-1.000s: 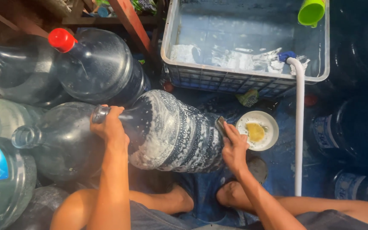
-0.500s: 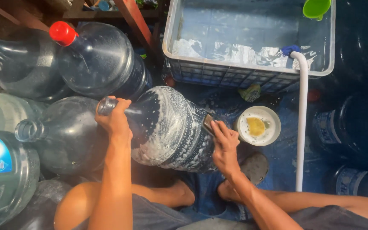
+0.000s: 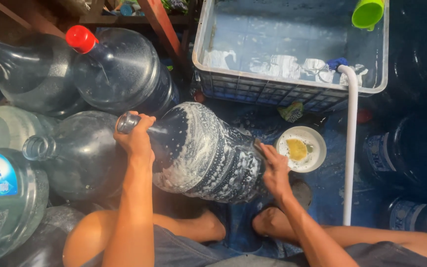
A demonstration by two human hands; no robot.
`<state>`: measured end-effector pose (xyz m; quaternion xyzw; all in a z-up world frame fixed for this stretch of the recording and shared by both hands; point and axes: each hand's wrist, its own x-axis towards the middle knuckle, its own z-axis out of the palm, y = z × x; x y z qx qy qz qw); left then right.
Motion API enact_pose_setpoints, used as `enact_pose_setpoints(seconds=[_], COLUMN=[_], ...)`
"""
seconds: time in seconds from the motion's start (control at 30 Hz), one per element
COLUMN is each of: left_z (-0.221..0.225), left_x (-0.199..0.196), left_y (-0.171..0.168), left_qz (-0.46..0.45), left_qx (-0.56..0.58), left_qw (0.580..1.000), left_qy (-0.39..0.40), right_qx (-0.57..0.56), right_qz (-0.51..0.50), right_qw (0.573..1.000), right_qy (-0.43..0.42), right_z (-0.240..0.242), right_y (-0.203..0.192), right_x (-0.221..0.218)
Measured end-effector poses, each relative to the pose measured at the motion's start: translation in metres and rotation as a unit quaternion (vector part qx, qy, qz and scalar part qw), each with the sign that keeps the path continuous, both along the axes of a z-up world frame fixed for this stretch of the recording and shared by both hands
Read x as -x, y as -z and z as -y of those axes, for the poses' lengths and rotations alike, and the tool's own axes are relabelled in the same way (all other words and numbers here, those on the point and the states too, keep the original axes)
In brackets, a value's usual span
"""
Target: Scrubbing the exterior surface of a large plastic water jug with an abrasive pad
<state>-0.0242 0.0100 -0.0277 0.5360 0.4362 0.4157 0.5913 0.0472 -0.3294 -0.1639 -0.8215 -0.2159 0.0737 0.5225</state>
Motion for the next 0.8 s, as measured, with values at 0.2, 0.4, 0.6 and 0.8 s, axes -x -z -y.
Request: enact_pose_setpoints(seconds=[0.2, 0.4, 0.6, 0.8], left_z=[-0.002, -0.006, -0.005, -0.005], left_x=[-0.006, 0.002, -0.006, -0.003], left_y=[0.007, 0.009, 0.013, 0.007], left_qz=[0.014, 0.020, 0.030, 0.042], left_qx=[0.004, -0.008, -0.007, -0.009], left_qw=[1.000, 1.000, 0.999, 0.998], left_qy=[0.025, 0.020, 0.041, 0.036], right_qx=[-0.030, -0.027, 0.046, -0.023], right_qz=[0.031, 0.005, 0.019, 0.035], right_qw=[0.999, 0.999, 0.999, 0.998], right_qy=[-0.033, -0.039, -0.014, -0.052], right_z=[-0.035, -0.007, -0.017, -0.025], right_y=[-0.050, -0.030, -0.040, -0.054], right_x=[0.007, 0.011, 0.014, 0.017])
